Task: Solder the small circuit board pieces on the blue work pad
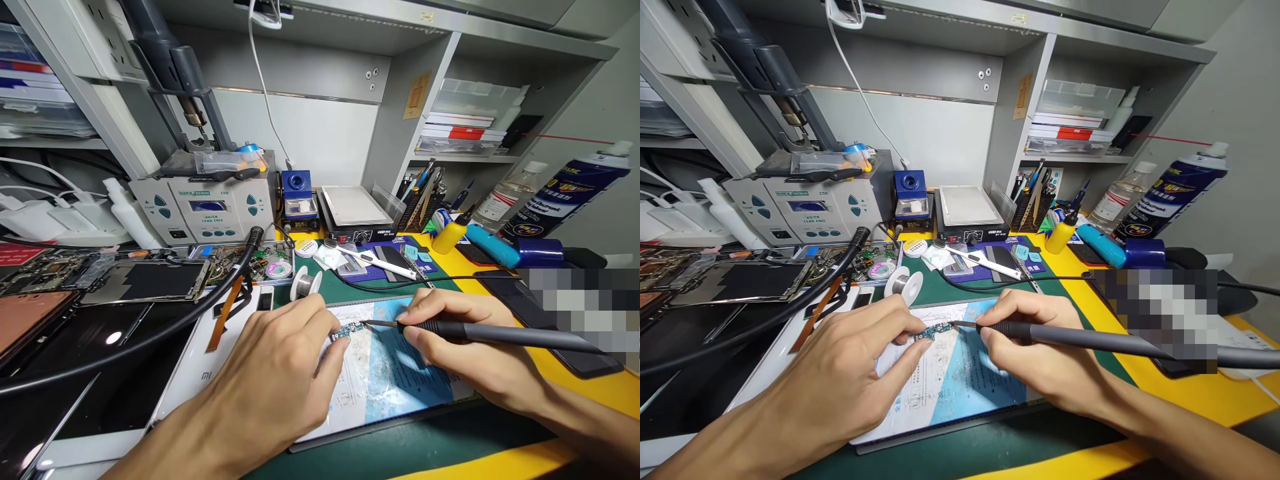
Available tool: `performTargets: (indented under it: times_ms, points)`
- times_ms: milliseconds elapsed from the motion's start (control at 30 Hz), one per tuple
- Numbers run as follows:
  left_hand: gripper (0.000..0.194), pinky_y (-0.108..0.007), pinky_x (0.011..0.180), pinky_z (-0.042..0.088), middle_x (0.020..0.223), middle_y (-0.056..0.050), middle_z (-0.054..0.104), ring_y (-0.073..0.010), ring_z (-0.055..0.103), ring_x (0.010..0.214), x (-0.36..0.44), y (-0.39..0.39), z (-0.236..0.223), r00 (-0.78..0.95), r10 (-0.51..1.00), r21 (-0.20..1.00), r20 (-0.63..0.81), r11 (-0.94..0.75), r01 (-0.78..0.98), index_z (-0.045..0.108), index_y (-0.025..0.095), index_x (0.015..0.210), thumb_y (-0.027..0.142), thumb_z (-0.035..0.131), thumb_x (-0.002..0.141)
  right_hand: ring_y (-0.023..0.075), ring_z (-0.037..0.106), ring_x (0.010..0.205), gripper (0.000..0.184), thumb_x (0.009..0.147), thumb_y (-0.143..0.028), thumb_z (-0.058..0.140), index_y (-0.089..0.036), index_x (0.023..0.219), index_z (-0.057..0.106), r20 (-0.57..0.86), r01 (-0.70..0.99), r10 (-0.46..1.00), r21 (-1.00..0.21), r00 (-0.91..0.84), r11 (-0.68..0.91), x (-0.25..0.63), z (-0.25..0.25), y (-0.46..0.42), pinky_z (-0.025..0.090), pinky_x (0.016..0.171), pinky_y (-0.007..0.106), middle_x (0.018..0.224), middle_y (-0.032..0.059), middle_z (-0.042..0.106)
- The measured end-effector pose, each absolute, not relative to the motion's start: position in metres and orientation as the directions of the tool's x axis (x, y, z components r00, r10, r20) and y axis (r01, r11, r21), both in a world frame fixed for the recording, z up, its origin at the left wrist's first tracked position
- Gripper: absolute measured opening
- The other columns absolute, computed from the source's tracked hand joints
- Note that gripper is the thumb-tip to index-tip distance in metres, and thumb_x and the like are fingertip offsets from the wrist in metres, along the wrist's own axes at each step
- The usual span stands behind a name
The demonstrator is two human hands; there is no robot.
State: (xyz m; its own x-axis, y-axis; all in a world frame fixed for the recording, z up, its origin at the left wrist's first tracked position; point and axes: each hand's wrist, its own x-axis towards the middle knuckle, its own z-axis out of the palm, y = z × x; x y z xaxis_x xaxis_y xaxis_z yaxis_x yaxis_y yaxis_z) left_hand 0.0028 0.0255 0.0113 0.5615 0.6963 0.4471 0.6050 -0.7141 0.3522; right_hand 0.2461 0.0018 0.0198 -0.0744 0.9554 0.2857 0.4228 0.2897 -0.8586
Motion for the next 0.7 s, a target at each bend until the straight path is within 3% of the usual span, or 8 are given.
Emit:
performTargets:
  times_ms: [533,700]
  points:
    - [0.013,-0.033,0.060,0.044,0.079,-0.002,0.059,-0.0182,0.060,0.068,0.003,0.025,0.011,0.559,0.704,0.357,0.438,-0.707,0.610,0.067,0.018,0.088,0.019,0.055,0.093,0.0159,0.059,0.058,0.006,0.073,-0.016,0.072,-0.021,0.069,0.072,0.268,0.450,0.960,-0.850,-0.082,0.275,0.243,0.026,0.003,0.048,0.053,0.027,0.064,0.0019,0.066]
    - [0.013,-0.033,0.062,0.045,0.080,-0.002,0.060,-0.0188,0.060,0.069,0.003,0.025,0.010,0.562,0.707,0.354,0.430,-0.704,0.616,0.067,0.019,0.090,0.019,0.054,0.094,0.0095,0.048,0.037,0.015,0.081,-0.030,0.074,-0.019,0.074,0.068,0.082,0.332,0.995,-0.942,0.053,0.060,0.241,0.027,0.000,0.037,0.035,0.019,0.047,-0.0026,0.058]
